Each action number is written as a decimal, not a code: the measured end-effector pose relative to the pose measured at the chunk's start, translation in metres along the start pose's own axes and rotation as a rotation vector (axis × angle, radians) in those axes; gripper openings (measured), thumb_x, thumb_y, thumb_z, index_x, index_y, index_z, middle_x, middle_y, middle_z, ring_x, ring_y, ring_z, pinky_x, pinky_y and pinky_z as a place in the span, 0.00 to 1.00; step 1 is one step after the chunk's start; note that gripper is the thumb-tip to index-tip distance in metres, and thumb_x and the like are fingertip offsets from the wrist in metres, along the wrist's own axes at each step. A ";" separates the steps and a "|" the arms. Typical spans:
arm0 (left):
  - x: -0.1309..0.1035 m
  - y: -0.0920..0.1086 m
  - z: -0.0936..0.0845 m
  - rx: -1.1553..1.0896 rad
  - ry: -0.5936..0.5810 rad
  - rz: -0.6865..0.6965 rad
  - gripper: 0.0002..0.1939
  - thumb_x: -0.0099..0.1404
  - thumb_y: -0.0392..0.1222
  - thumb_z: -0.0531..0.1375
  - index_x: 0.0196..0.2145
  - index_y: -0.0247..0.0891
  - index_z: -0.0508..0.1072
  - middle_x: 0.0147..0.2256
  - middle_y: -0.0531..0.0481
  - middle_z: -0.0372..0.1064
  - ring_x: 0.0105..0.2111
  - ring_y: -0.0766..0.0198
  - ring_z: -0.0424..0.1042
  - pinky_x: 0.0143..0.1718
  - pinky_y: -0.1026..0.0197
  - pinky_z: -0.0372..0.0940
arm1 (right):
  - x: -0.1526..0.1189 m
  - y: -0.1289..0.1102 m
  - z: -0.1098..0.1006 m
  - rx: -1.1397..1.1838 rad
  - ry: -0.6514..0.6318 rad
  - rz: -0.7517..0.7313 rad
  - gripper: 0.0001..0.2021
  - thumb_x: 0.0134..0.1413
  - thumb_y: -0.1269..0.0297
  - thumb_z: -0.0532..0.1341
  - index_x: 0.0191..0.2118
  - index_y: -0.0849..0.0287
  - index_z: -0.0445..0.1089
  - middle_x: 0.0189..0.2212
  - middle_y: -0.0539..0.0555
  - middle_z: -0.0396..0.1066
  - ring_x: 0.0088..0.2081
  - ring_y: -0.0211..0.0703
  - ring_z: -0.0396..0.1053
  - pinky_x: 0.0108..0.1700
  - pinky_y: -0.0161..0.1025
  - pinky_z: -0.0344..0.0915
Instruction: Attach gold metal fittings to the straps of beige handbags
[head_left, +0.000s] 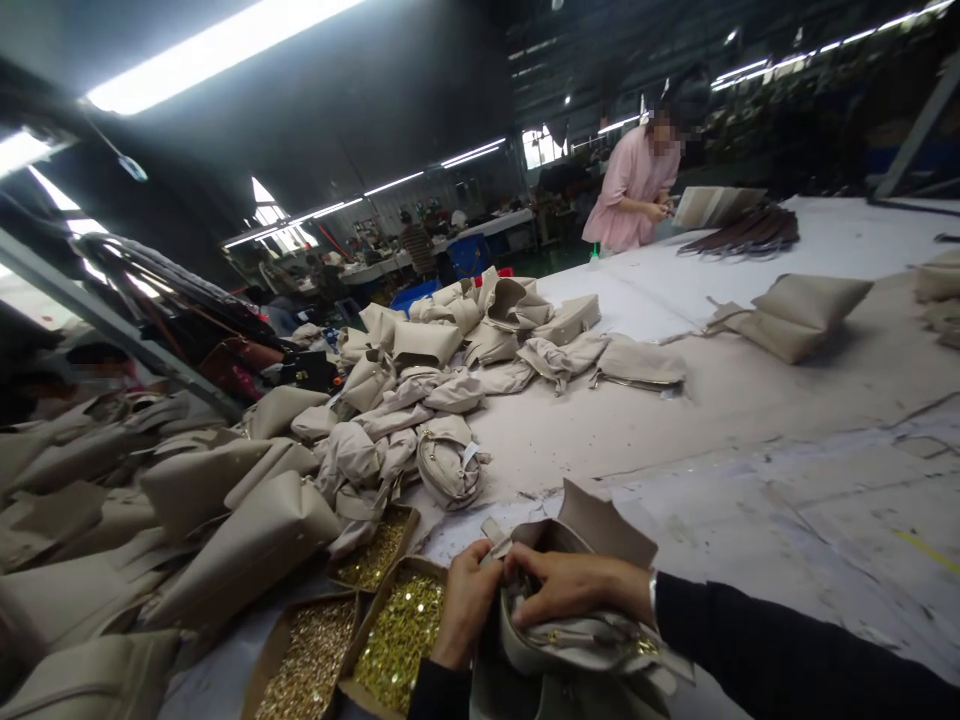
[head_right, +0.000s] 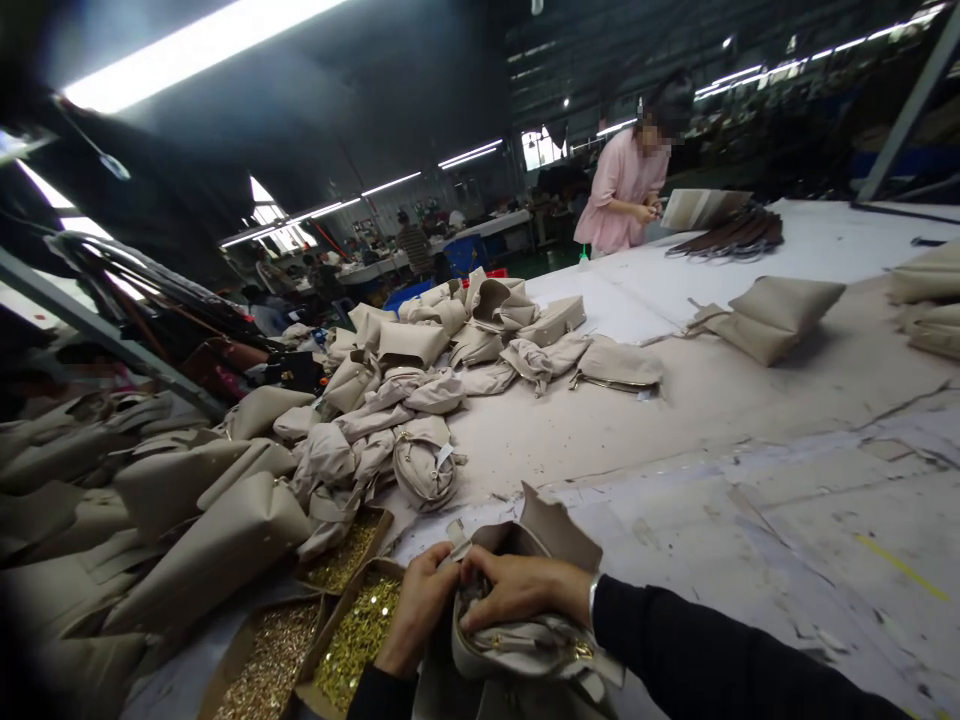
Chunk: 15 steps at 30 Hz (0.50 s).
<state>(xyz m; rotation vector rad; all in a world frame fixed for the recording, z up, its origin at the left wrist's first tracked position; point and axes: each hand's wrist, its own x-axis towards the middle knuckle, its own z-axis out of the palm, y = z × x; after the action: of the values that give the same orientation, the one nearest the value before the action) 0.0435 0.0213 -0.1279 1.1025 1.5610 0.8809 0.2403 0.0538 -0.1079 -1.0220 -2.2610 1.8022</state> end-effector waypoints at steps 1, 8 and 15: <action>0.000 0.001 0.000 0.002 -0.003 -0.005 0.14 0.49 0.44 0.62 0.31 0.33 0.80 0.28 0.50 0.76 0.30 0.61 0.70 0.33 0.63 0.65 | 0.003 0.001 -0.001 0.026 -0.027 -0.011 0.26 0.50 0.59 0.70 0.56 0.52 0.69 0.43 0.49 0.74 0.44 0.47 0.72 0.41 0.36 0.65; 0.001 0.006 0.002 -0.028 0.016 -0.066 0.13 0.47 0.45 0.66 0.28 0.32 0.81 0.25 0.50 0.76 0.27 0.63 0.69 0.30 0.64 0.63 | 0.007 -0.017 -0.014 -0.346 -0.071 0.046 0.15 0.48 0.63 0.69 0.44 0.56 0.81 0.34 0.53 0.78 0.38 0.54 0.76 0.41 0.42 0.69; 0.002 0.001 0.010 -0.045 0.093 -0.053 0.14 0.47 0.44 0.65 0.30 0.33 0.81 0.27 0.49 0.77 0.29 0.61 0.71 0.31 0.64 0.64 | 0.014 -0.008 -0.002 -0.328 -0.072 -0.016 0.15 0.55 0.61 0.66 0.47 0.56 0.81 0.35 0.52 0.81 0.34 0.47 0.76 0.34 0.35 0.68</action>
<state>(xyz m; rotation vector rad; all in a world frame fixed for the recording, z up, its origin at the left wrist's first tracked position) 0.0537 0.0235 -0.1295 0.9960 1.6322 0.9381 0.2262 0.0621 -0.1046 -0.9905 -2.6624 1.5165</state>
